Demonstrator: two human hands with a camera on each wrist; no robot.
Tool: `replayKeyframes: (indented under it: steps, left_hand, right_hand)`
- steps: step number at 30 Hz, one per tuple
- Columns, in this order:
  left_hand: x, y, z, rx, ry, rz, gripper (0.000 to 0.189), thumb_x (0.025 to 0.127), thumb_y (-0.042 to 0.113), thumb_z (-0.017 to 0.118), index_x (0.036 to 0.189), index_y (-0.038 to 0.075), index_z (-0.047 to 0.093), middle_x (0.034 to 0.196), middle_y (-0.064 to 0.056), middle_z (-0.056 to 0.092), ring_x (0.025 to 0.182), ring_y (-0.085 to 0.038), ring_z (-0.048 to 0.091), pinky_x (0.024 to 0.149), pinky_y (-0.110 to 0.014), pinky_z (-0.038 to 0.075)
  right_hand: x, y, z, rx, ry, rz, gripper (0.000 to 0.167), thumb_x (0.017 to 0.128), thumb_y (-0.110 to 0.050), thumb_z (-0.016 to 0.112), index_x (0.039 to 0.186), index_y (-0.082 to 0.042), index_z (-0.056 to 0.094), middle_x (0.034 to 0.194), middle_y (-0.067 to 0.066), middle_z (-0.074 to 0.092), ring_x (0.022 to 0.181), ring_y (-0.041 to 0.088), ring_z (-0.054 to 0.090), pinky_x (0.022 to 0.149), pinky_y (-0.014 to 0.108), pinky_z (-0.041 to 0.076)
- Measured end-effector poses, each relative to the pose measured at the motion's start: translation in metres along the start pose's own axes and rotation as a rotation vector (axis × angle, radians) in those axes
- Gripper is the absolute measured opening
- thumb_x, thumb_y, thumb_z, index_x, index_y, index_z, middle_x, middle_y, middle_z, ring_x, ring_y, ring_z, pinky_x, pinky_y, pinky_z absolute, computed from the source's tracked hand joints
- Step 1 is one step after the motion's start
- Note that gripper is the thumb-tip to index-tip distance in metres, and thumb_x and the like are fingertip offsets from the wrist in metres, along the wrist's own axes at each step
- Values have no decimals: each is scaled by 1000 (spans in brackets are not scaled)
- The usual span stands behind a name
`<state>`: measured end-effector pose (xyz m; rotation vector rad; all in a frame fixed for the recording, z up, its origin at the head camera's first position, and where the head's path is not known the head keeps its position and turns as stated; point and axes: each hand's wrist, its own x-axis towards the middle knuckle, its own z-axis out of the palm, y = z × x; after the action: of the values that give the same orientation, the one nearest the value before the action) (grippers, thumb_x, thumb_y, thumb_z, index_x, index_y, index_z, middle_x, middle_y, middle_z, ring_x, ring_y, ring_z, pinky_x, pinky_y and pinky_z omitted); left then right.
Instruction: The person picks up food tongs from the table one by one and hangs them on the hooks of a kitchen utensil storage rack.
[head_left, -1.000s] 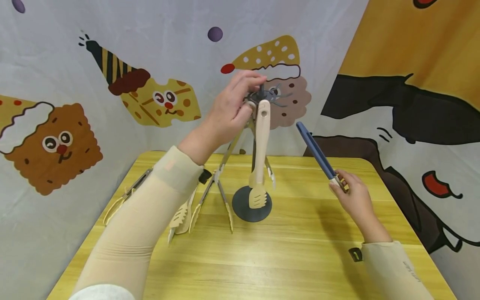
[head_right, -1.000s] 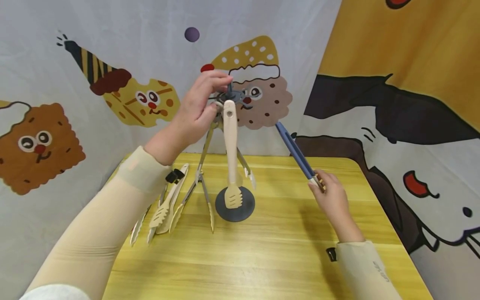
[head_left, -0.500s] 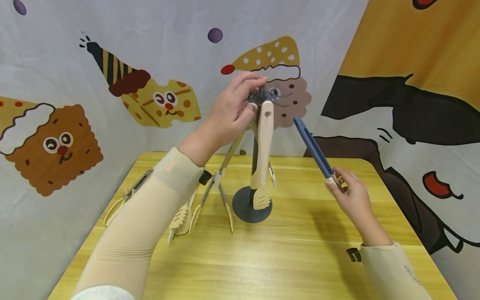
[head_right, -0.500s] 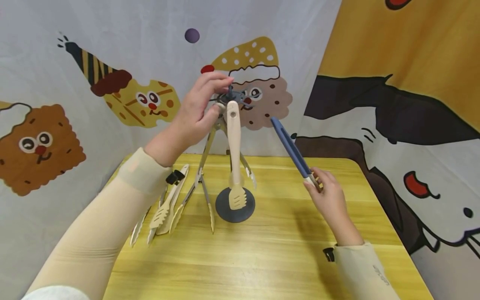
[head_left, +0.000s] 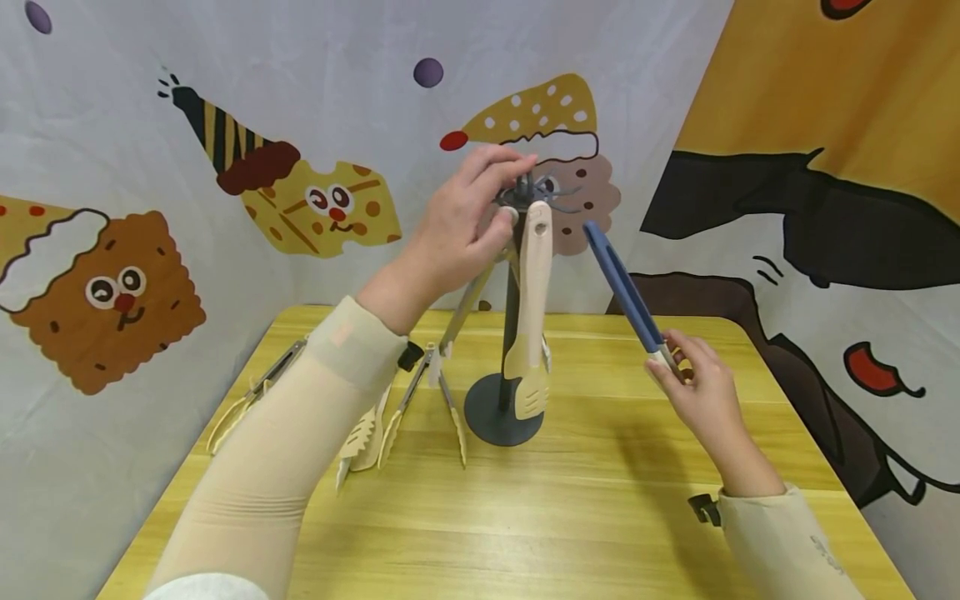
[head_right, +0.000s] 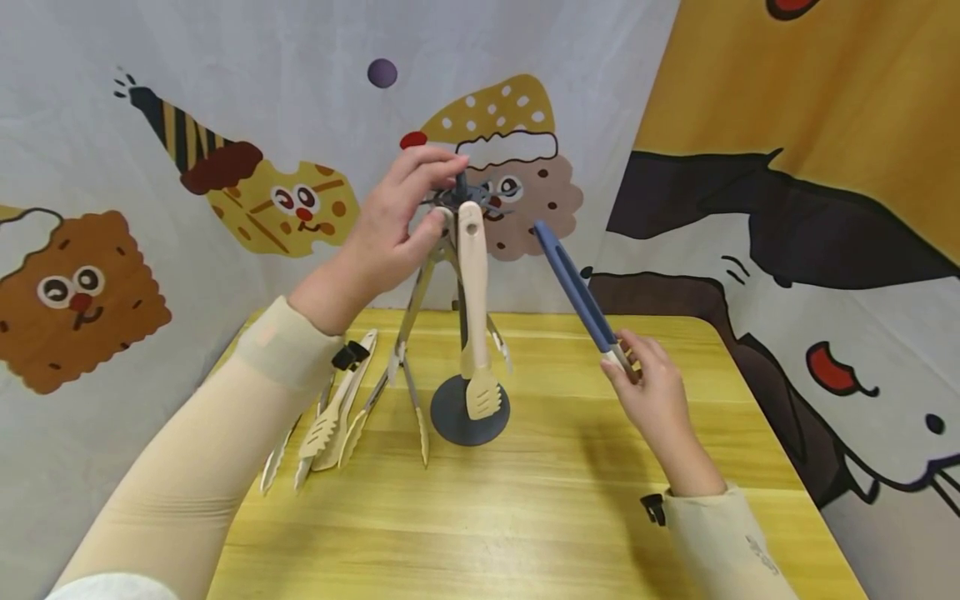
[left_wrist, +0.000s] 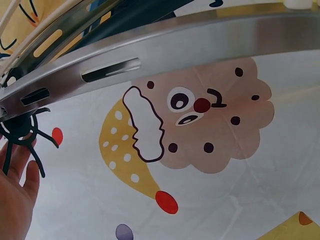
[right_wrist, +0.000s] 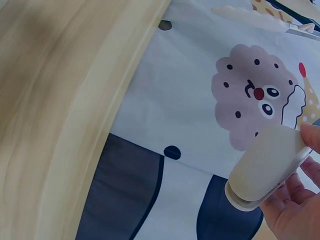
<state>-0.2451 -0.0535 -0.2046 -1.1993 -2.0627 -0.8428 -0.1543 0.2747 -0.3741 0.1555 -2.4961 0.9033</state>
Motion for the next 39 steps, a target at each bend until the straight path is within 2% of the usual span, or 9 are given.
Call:
replayKeyframes:
  steps: [8, 15, 19, 23, 35, 39]
  left_hand:
    - [0, 1, -1, 40, 2, -3, 49, 90, 18, 43, 139, 11, 49, 133, -8, 47, 99, -17, 52, 83, -31, 42]
    - [-1, 3, -1, 82, -15, -12, 50, 90, 19, 44, 139, 11, 47, 134, -9, 46, 76, -14, 48, 77, -29, 40]
    - [-1, 4, -1, 94, -10, -11, 51, 90, 20, 44, 139, 12, 47, 133, -9, 46, 69, -14, 46, 74, -28, 40]
    - [-1, 3, -1, 106, -1, -7, 51, 89, 21, 44, 139, 11, 48, 132, -9, 47, 69, -14, 46, 74, -28, 40]
    - [1, 8, 1, 154, 23, -25, 50, 89, 23, 47, 138, 12, 50, 129, -9, 49, 80, -16, 49, 73, -30, 41]
    - [1, 11, 1, 186, 33, -31, 49, 89, 25, 49, 137, 12, 52, 127, -9, 50, 76, -16, 48, 71, -30, 40]
  right_hand:
    - [0, -8, 0, 27, 33, -9, 41, 86, -16, 69, 124, -5, 59, 103, 11, 60, 85, 1, 44, 64, 4, 37]
    - [2, -16, 2, 59, 79, 2, 39, 84, -14, 71, 122, -7, 60, 105, 9, 60, 87, -3, 45, 67, 2, 37]
    - [3, -22, 3, 84, 106, -15, 40, 83, -12, 72, 121, -5, 61, 105, 10, 61, 87, -4, 46, 68, 3, 38]
    - [3, -26, 4, 98, 114, -7, 40, 82, -11, 72, 120, -5, 61, 105, 10, 60, 87, -3, 46, 69, 4, 38]
    - [5, -31, 5, 131, 168, -9, 37, 81, -12, 74, 116, -8, 63, 99, 0, 57, 86, 0, 48, 66, 4, 40]
    - [5, -34, 5, 147, 183, -20, 37, 80, -10, 74, 115, -8, 63, 98, -2, 56, 86, 0, 48, 66, 4, 40]
